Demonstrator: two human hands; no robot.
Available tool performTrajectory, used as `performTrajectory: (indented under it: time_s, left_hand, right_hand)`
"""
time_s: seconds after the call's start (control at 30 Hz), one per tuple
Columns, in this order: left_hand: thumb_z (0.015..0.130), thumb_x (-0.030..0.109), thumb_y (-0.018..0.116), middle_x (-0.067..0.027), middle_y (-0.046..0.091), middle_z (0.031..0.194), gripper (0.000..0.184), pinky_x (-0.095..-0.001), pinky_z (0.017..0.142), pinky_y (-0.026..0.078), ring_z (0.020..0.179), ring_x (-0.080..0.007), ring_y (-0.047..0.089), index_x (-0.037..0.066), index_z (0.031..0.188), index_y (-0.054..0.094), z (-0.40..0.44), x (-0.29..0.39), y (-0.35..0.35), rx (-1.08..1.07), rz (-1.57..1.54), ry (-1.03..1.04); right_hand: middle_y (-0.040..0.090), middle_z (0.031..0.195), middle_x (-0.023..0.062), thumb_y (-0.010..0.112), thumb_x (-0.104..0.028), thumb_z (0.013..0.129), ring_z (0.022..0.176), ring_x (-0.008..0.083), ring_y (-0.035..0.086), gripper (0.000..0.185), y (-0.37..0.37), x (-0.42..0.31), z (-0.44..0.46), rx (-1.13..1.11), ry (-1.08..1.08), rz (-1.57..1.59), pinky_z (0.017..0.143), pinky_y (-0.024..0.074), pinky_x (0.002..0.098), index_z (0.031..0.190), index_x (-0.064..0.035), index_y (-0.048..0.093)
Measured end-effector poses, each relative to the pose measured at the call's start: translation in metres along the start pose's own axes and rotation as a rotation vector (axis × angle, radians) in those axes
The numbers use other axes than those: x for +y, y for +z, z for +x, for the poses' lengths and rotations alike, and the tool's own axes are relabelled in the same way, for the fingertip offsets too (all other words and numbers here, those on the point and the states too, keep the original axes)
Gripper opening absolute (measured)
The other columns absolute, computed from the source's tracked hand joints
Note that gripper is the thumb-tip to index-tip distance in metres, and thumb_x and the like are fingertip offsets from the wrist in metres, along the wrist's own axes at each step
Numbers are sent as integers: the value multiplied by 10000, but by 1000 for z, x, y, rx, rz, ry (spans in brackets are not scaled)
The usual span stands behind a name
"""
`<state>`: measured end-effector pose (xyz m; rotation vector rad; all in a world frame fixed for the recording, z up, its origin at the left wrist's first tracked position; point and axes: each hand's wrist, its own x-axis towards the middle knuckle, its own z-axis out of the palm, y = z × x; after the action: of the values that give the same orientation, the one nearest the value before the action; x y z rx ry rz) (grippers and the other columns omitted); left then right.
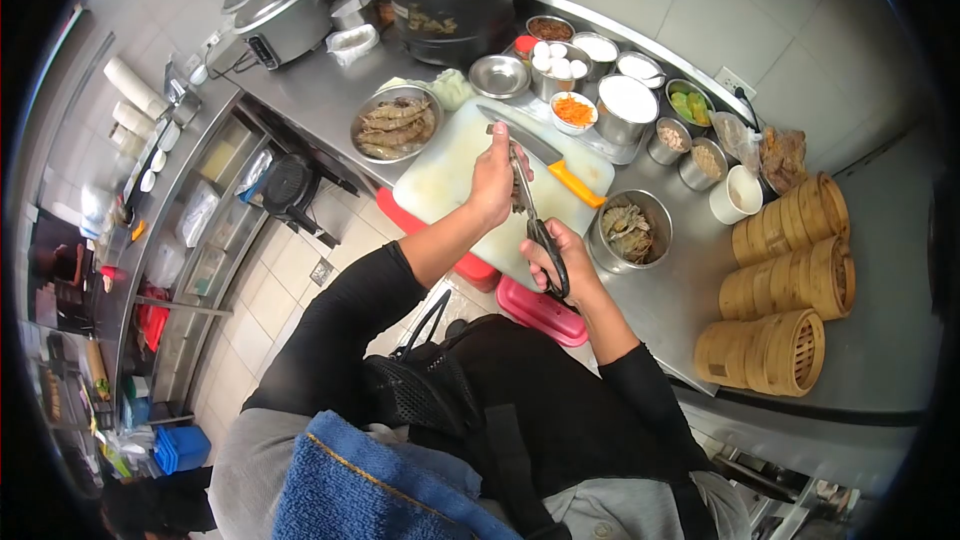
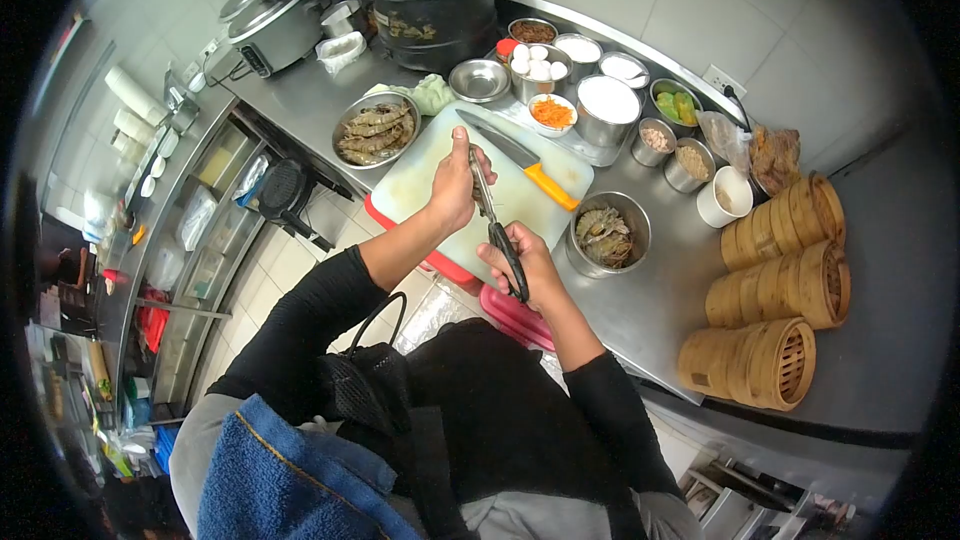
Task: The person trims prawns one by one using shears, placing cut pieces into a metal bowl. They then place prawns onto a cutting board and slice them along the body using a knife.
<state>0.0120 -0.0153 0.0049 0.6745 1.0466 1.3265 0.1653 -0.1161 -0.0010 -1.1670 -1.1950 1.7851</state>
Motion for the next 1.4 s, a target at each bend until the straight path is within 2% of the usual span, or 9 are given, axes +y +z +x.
performTrajectory:
  time_s: [0.53,0.63,0.83,0.9,1.03,1.1,1.23,1.3,1.4]
  left_hand:
    - [1024,674,295,-19,532,680,613,-278,502,386,578,-140,531,120,872,508,-4,-13,-11,-63,-22,78]
    - [1021,684,283,-10,529,685,626,-266,505,369,579,-114,503,125,860,516,-4,-16,-15,-122,80,105]
    - [1020,691,263,3,508,677,659,-260,503,360,551,-93,453,113,847,529,-16,-9,-9,-151,101,137]
    - [1028,679,251,8,499,675,669,-258,507,358,554,-93,448,102,862,547,-20,-7,-9,-131,226,124]
    - [1036,666,238,14,491,680,673,-254,513,358,571,-88,446,97,866,554,-17,-12,-14,-184,267,111]
    - [1055,628,231,24,483,680,674,-248,531,369,584,-81,443,79,972,612,-18,-8,-14,-216,293,125]
    - [1076,580,229,33,473,674,657,-244,549,381,592,-73,438,78,1160,644,-27,-7,-10,-221,274,193]
    - [1094,531,229,36,468,676,616,-239,564,387,605,-67,440,100,1293,621,-27,-10,-15,-273,375,218]
    - [1098,514,240,43,451,676,598,-237,563,378,601,-66,419,102,1312,617,-28,-9,-18,-266,376,233]
  right_hand:
    - [556,642,8,753,-267,923,467,96,512,286,8,9,-4,-13,18,-11,430,431,248,979,-79,545]
    - [553,636,8,743,-267,931,451,95,499,277,11,7,-5,-19,-28,145,413,412,243,991,-74,554]
    - [555,641,8,715,-290,954,471,100,508,279,7,5,-7,-49,-30,-27,441,428,249,1003,-69,551]
    - [556,626,18,768,-312,913,447,93,510,352,9,6,-9,-38,-57,116,420,405,241,916,-64,519]
    - [552,623,17,773,-299,910,444,92,509,347,10,-3,-9,-31,-81,145,420,415,243,911,-67,515]
    - [547,634,9,711,-294,957,470,95,504,287,5,0,-8,-6,-19,19,429,426,246,1001,-64,547]
    - [542,628,5,702,-304,963,458,93,494,288,3,4,-11,-26,-35,32,421,421,245,988,-66,542]
    - [542,621,7,700,-296,964,441,91,487,281,8,2,-12,-4,-46,201,400,406,242,977,-67,537]
    - [545,623,15,688,-324,971,450,102,499,308,5,3,-8,-27,-35,95,409,417,250,995,-57,538]
